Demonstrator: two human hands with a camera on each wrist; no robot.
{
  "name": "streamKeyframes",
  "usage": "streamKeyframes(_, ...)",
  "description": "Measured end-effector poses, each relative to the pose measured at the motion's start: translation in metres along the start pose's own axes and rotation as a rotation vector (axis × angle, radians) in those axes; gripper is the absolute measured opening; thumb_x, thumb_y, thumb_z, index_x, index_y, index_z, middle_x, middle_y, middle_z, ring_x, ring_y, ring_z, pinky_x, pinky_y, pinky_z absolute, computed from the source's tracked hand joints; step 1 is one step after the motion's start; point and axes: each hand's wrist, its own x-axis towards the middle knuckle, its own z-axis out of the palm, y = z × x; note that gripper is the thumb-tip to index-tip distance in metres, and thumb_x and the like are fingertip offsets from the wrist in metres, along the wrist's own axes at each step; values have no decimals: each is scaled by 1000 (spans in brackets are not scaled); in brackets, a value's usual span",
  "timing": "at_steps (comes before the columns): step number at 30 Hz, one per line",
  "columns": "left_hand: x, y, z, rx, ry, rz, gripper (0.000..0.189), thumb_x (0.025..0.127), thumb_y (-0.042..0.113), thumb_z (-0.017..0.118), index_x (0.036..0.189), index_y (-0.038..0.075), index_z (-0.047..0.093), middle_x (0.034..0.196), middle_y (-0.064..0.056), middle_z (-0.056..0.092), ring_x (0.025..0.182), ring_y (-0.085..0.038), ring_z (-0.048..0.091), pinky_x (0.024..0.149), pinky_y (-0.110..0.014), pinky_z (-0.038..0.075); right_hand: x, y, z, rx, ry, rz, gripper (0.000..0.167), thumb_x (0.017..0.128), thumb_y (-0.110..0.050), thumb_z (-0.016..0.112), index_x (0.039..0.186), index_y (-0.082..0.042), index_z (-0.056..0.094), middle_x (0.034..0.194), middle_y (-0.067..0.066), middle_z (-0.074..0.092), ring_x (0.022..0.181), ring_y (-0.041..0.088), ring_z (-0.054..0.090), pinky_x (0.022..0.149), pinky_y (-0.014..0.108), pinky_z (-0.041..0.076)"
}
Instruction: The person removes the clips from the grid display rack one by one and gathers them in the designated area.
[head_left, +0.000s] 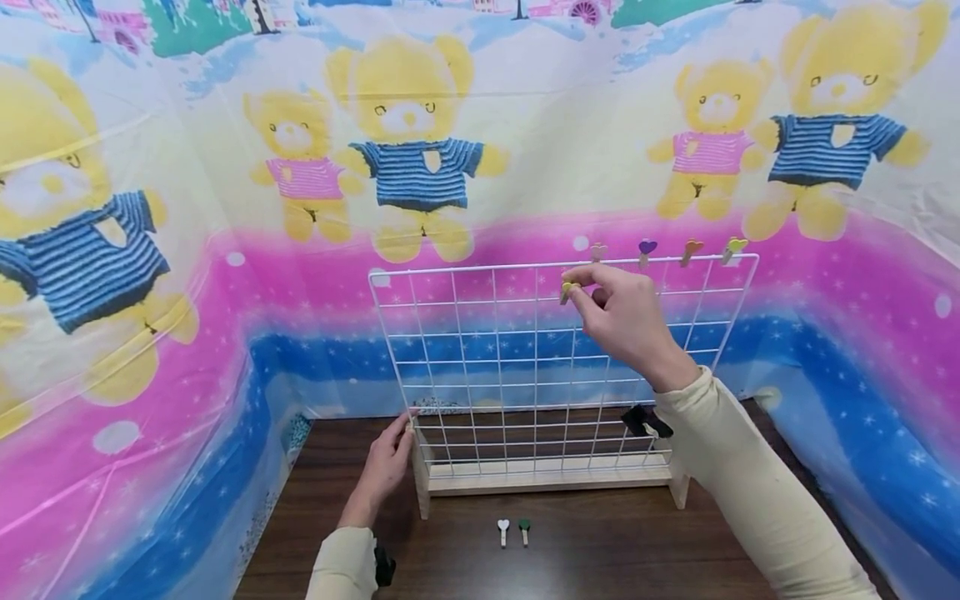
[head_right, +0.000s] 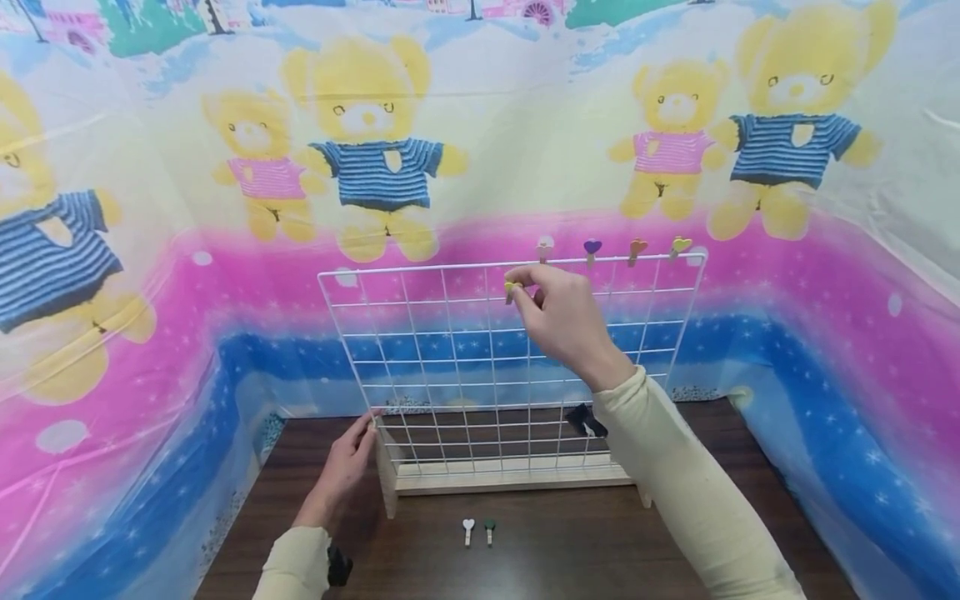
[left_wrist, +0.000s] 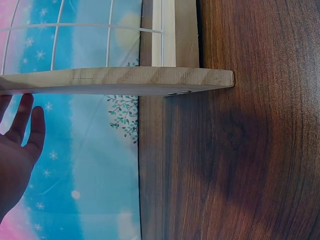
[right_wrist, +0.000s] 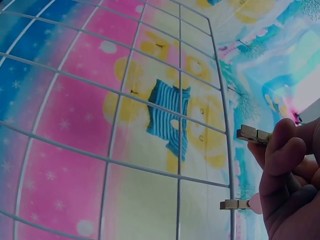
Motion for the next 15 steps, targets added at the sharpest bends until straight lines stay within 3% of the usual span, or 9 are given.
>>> streamKeyframes(7,0,1,0,6,-8,-5,38,102,17,44,140,13,47,140,-17,45,119,-34,49,89,-53,42,-25,7,8,42,-32,41,13,92,-12,62,101,-7,68,58,-4,56,37,11,39,35,27,30)
streamKeyframes(15,-1,2,-1,3,-3,-5,38,102,16,45,139,11,48,138,-18,48,115,-35,52,88,-53,43,-57,25,26,54,-138,174,16,90,-11,65,105,-8,66,60,-5,58,43,11,48,36,28,33)
